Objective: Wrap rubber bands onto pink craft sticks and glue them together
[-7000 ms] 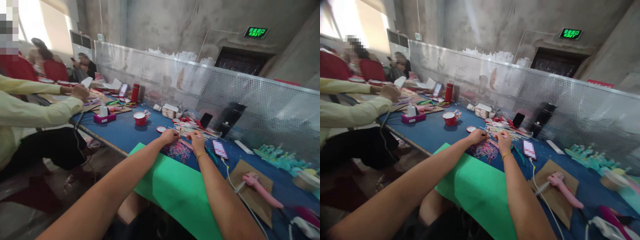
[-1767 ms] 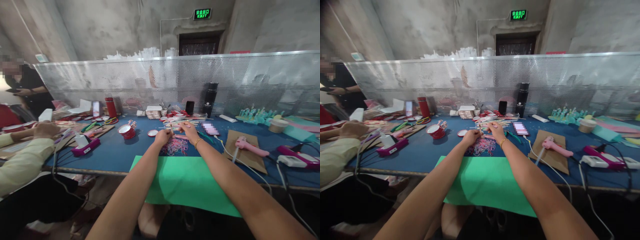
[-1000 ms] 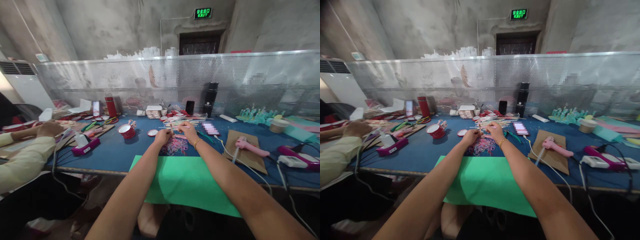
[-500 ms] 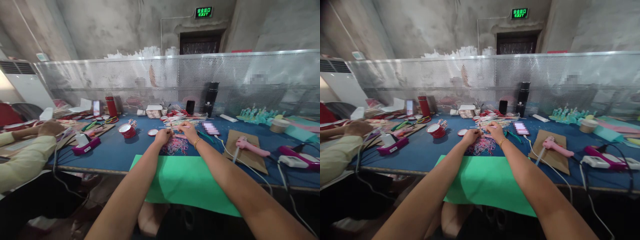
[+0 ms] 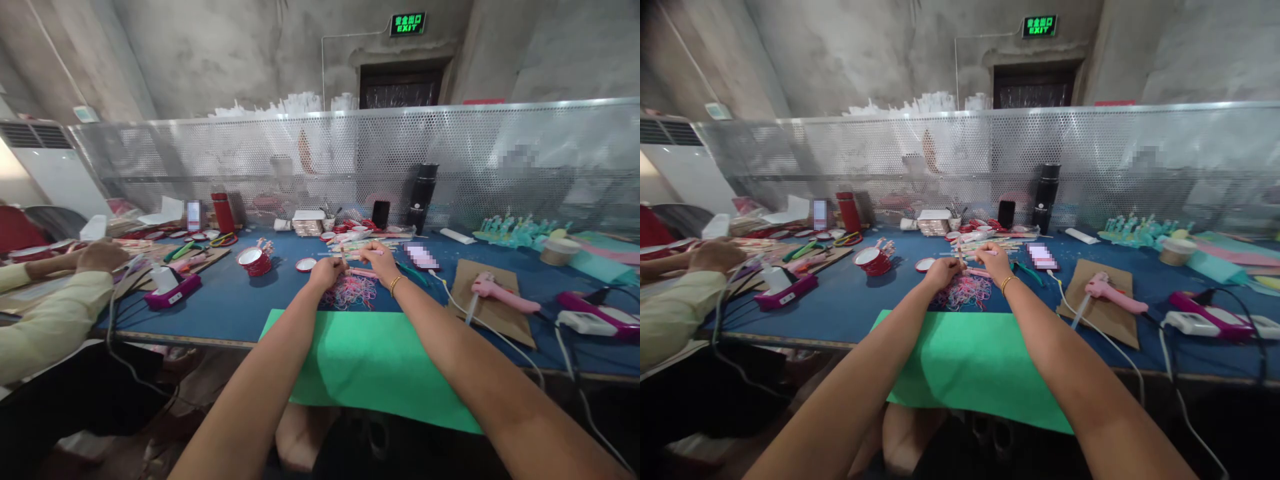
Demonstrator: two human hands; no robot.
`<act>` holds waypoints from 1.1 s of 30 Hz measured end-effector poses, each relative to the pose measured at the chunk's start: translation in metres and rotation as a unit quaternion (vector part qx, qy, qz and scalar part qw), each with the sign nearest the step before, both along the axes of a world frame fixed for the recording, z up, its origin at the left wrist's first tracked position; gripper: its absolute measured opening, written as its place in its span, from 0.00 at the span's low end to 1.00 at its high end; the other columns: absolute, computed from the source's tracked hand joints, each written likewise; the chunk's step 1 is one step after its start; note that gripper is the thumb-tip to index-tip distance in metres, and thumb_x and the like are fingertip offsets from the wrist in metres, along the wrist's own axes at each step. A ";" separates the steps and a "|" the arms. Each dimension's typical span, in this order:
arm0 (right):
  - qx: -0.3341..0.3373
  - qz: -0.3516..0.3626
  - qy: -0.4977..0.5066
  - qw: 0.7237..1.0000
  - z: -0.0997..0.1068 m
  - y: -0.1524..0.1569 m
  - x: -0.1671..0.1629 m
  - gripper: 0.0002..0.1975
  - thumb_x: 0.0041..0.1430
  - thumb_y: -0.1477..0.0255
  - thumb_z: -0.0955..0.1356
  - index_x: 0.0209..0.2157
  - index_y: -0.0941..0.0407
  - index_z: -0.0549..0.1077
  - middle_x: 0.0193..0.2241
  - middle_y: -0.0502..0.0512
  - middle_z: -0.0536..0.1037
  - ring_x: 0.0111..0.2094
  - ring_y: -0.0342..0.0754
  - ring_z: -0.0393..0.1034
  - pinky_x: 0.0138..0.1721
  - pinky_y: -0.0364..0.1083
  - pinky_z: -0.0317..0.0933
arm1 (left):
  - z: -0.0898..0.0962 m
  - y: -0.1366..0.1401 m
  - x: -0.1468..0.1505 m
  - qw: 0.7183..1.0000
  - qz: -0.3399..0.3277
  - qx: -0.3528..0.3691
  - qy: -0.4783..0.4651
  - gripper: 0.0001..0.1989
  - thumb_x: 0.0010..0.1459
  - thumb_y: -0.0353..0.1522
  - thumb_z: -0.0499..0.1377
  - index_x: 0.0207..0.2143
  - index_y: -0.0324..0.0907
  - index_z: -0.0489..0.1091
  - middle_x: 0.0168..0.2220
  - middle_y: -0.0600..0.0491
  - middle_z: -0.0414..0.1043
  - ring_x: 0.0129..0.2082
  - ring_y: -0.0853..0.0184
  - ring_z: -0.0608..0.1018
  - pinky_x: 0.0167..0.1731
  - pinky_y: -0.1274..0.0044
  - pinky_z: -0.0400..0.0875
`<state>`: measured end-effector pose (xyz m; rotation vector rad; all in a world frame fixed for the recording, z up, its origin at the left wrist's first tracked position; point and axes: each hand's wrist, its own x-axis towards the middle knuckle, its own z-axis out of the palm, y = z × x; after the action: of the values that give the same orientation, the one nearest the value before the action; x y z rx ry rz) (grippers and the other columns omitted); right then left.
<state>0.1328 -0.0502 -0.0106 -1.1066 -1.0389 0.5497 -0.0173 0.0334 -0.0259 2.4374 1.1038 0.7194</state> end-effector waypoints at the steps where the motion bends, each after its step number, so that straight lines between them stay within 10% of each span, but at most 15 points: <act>1: 0.002 -0.002 0.003 1.000 0.000 0.000 0.000 0.06 0.40 0.68 0.68 0.18 0.54 0.67 0.17 0.46 0.71 0.22 0.42 0.63 0.28 0.43 0.59 | 0.000 0.000 0.000 1.000 -0.001 -0.001 0.000 0.16 0.55 0.41 0.55 0.31 0.40 0.78 0.26 0.54 0.74 0.25 0.71 0.69 0.26 0.80 0.57; 33: -0.005 0.022 0.000 1.000 -0.002 0.001 0.001 0.07 0.40 0.68 0.69 0.19 0.55 0.68 0.17 0.47 0.71 0.22 0.42 0.63 0.29 0.43 0.60 | 0.000 0.000 0.000 1.000 -0.001 -0.002 -0.001 0.15 0.55 0.40 0.55 0.31 0.40 0.77 0.27 0.53 0.74 0.26 0.70 0.69 0.26 0.80 0.58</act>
<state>0.1333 -0.0490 -0.0129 -1.0939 -1.0639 0.5906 -0.0173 0.0337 -0.0254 2.4341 1.1011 0.7177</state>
